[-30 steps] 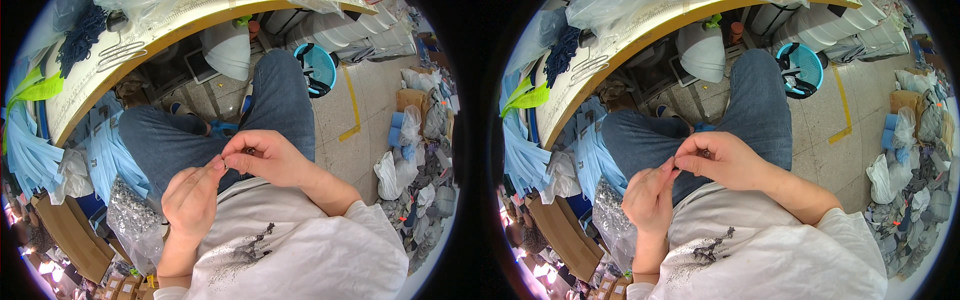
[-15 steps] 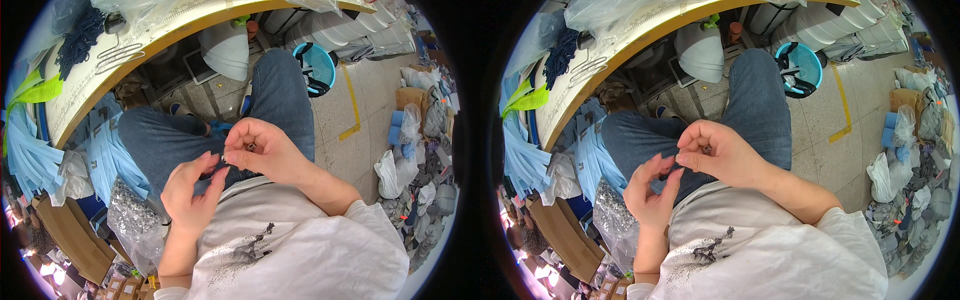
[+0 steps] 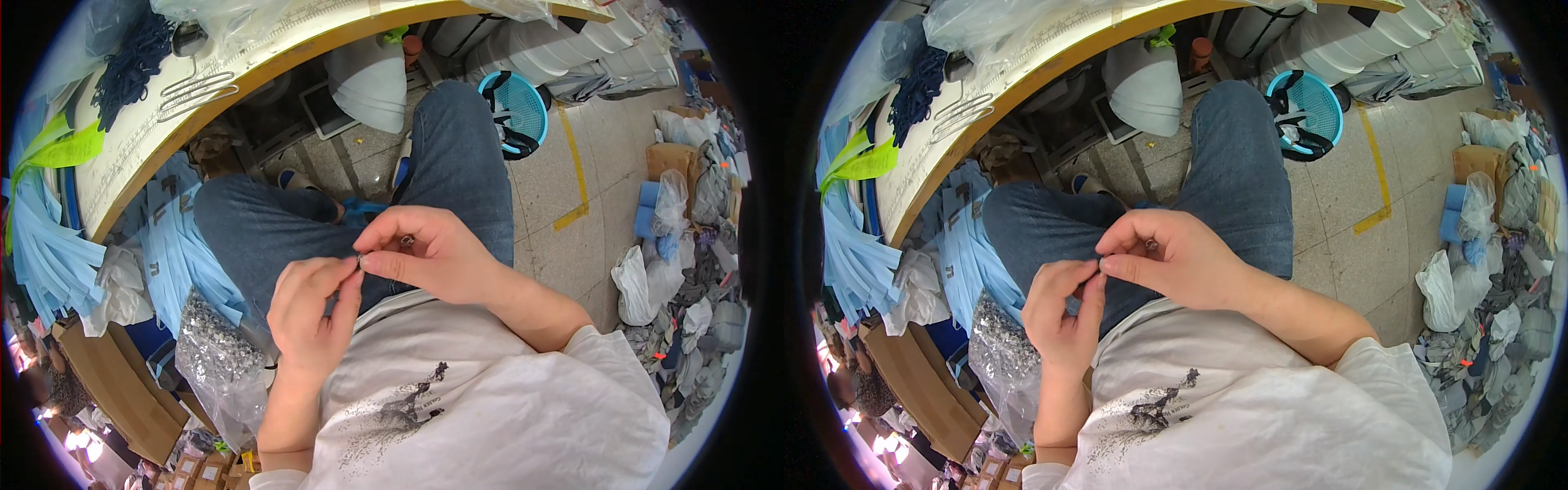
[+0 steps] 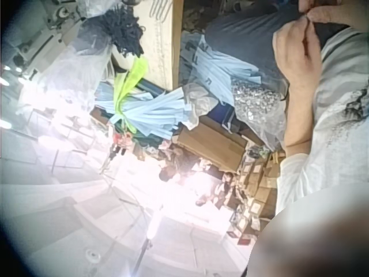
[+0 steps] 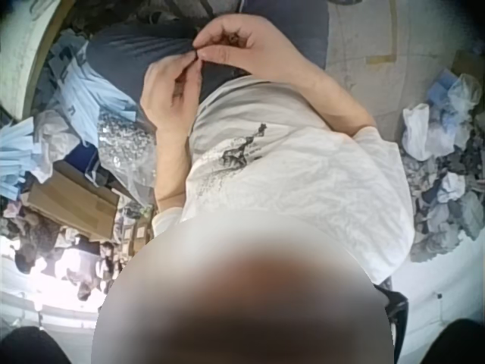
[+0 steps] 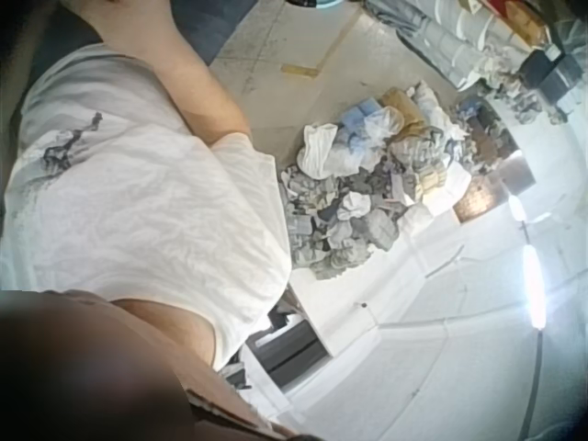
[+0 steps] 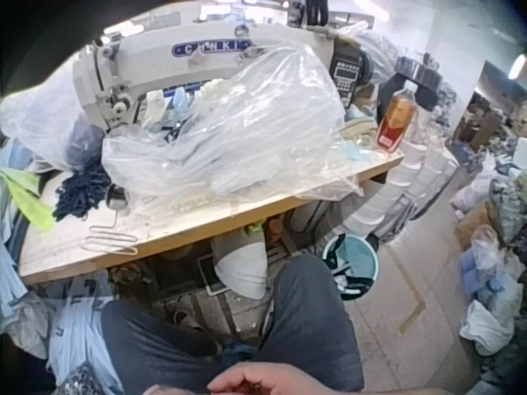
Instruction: Assembling zipper sliders onto zipper tapes in a workshop environment.
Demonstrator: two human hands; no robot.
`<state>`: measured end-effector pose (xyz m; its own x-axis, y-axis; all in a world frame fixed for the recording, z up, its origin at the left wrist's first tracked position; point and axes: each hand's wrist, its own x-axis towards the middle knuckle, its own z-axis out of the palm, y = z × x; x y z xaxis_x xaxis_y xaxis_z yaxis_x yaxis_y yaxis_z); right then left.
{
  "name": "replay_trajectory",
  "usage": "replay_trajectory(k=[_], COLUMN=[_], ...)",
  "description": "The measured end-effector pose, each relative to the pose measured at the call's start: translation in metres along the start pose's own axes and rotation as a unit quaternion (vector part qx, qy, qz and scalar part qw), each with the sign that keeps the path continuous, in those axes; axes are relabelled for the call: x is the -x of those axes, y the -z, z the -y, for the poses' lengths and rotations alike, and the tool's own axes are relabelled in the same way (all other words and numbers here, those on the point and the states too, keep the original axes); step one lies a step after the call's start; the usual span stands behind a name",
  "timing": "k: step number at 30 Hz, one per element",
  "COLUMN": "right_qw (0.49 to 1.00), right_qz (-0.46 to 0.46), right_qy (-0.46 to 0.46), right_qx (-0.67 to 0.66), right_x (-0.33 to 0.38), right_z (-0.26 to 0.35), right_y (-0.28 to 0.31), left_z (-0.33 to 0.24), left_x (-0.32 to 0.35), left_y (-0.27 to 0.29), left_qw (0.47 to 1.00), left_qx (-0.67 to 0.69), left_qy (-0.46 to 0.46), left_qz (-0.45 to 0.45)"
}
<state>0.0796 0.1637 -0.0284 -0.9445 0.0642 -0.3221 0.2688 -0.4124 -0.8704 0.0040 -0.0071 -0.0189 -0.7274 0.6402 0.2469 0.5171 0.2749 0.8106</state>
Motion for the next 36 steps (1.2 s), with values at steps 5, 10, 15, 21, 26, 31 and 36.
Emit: replay_trajectory(k=[5, 10, 15, 21, 26, 31, 36], right_qw=[1.000, 0.998, 0.996, 0.995, 0.995, 0.994, 0.994], right_qz=[0.006, -0.005, -0.030, -0.015, -0.009, 0.023, 0.022], right_qy=[-0.009, -0.023, 0.006, 0.015, 0.056, 0.058, 0.098], right_qx=[-0.005, -0.051, -0.084, -0.099, -0.082, -0.095, -0.043], right_x=[-0.001, -0.002, -0.003, -0.002, -0.001, 0.002, 0.003], right_z=[-0.008, -0.004, -0.006, -0.003, -0.005, -0.005, -0.006], right_y=[0.007, 0.005, 0.004, 0.003, 0.003, 0.003, 0.005], left_z=[0.000, 0.010, 0.014, 0.012, 0.008, 0.003, 0.007], left_x=[0.000, 0.002, 0.010, 0.009, 0.009, 0.003, 0.007], left_y=[0.000, -0.004, -0.011, -0.001, 0.003, 0.003, 0.003], left_qw=[0.998, 0.999, 0.980, 0.946, 0.916, 0.929, 0.911], left_qx=[0.036, 0.033, 0.192, 0.311, 0.371, 0.301, 0.352], left_qy=[0.044, 0.001, 0.010, 0.086, 0.145, 0.210, 0.203], left_qz=[0.019, 0.004, -0.054, 0.027, 0.044, 0.051, 0.067])
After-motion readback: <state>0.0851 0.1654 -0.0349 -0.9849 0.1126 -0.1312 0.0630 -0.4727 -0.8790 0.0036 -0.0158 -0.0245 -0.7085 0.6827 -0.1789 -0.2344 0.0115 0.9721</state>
